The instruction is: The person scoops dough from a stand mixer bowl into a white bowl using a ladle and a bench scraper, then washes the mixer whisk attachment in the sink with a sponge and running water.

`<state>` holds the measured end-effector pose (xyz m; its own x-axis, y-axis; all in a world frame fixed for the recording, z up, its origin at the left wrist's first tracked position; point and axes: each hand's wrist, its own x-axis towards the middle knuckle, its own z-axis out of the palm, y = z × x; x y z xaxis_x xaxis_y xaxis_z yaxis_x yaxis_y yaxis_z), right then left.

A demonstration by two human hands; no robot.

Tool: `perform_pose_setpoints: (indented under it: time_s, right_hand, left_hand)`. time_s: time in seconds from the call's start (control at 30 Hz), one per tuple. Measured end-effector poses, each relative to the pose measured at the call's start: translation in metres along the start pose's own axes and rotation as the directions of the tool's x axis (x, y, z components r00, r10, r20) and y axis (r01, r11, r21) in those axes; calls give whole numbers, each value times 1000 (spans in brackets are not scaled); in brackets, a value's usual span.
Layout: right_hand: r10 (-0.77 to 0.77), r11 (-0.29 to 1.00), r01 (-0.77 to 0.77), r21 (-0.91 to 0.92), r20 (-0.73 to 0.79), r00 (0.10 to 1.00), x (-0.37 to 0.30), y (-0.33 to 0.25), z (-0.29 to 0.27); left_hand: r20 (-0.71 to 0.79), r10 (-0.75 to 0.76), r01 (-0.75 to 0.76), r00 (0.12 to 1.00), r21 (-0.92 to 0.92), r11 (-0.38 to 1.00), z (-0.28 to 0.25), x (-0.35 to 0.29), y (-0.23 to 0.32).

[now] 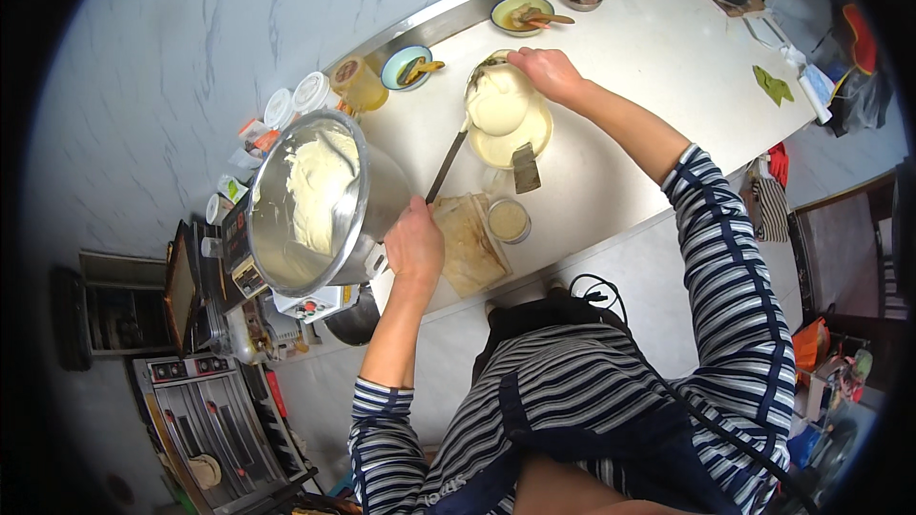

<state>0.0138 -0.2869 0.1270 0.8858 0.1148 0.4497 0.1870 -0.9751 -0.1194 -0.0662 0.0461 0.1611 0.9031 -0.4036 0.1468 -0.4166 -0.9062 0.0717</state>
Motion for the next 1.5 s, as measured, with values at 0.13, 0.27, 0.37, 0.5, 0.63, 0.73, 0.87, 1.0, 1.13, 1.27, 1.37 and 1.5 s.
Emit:
perform_pose_setpoints:
  time_s: [0.13, 0.27, 0.37, 0.5, 0.63, 0.73, 0.87, 1.0, 1.13, 1.27, 1.37, 1.5]
  right_hand:
    - [40, 989, -57, 135, 127, 991, 7, 3, 21]
    - [-115, 979, 69, 192, 243, 963, 7, 1, 23]
    - [-272, 957, 234, 169, 255, 928, -5, 1, 19]
    - [-415, 909, 415, 36, 146, 898, -36, 8, 26]
    - [-444, 896, 441, -54, -55, 895, -76, 23, 46]
    - [-377, 916, 387, -109, 105, 920, -114, 38, 53]
    - [-390, 892, 416, -177, 163, 906, -145, 46, 46]
    - [-502, 834, 522, -181, 145, 853, -144, 45, 12]
    - [-507, 852, 512, -106, 77, 859, -117, 34, -28]
    - [-273, 960, 272, -61, 1, 962, -60, 11, -45]
    - [-225, 974, 225, -12, -32, 974, -11, -3, -43]
    - [-235, 966, 239, -100, 45, 971, 24, -11, -26]
  left_hand:
    - [-50, 30, -31, 998, -14, 999, 3, 4, 4]
    - [-74, -3, 2, 997, -5, 1000, 5, 16, 7]
    - [-87, -41, 39, 995, -21, 999, 6, 24, 11]
    - [-89, -100, 92, 991, -93, 991, 9, 30, 16]
    - [29, -201, 202, 979, -232, 952, 17, 28, 12]
    - [41, -192, 193, 980, -380, 904, 27, 22, 4]
    - [180, -218, 281, 959, -532, 799, 41, 15, -8]
    - [154, -217, 266, 964, -537, 800, 48, 10, -17]
    - [141, -239, 276, 961, -540, 795, 53, 1, -21]
    - [41, -202, 192, 979, -537, 821, 54, -8, -18]
    - [108, -221, 245, 969, -492, 836, 53, -15, -9]
    - [111, -226, 252, 968, -439, 862, 54, -26, 0]
